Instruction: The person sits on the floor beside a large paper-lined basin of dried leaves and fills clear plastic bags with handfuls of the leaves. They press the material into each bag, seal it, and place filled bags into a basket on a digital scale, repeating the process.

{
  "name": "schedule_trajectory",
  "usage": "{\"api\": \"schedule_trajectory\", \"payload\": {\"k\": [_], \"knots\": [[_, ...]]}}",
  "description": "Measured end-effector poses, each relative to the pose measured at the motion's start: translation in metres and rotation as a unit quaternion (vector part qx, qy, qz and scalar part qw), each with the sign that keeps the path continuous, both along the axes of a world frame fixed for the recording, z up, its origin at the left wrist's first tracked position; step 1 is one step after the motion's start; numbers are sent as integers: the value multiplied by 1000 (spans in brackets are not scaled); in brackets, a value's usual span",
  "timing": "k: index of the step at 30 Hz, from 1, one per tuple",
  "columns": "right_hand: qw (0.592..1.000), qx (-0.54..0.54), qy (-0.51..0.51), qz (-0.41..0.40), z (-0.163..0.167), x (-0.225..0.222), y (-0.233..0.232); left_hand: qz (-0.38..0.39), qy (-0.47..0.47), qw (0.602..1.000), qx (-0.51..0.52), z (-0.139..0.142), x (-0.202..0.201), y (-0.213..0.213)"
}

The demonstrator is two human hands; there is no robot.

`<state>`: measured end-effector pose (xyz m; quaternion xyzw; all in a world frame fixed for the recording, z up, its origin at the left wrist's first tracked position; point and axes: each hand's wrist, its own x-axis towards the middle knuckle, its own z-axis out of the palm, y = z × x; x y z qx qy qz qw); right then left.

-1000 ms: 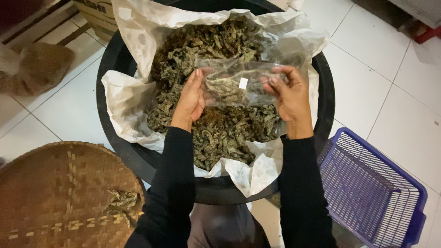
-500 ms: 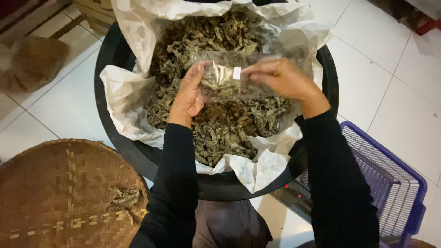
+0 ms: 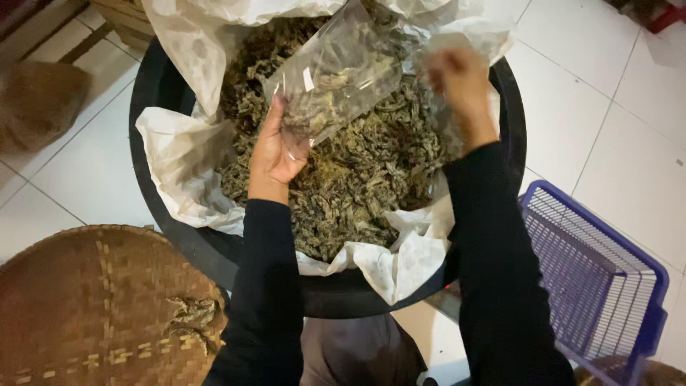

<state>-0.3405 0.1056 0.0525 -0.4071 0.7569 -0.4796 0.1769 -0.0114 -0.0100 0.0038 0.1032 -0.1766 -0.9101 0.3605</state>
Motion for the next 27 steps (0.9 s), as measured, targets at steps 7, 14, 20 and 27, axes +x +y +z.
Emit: {"api": "schedule_trajectory", "payload": {"k": [7,14,20,27], "knots": [[836,357,383,167,-129,1,-66,1,47,999,4,-20,6,-5],[865,367,328,93,-161,47,-65,11,13,1000,22,-24,10,-5],[801,466,286,246,-134,43,-40,43,-55,997,35,-14,7,-7],[980,37,-87,173,-50,32,11,25,-50,998,-41,-18,-3,-6]]}}
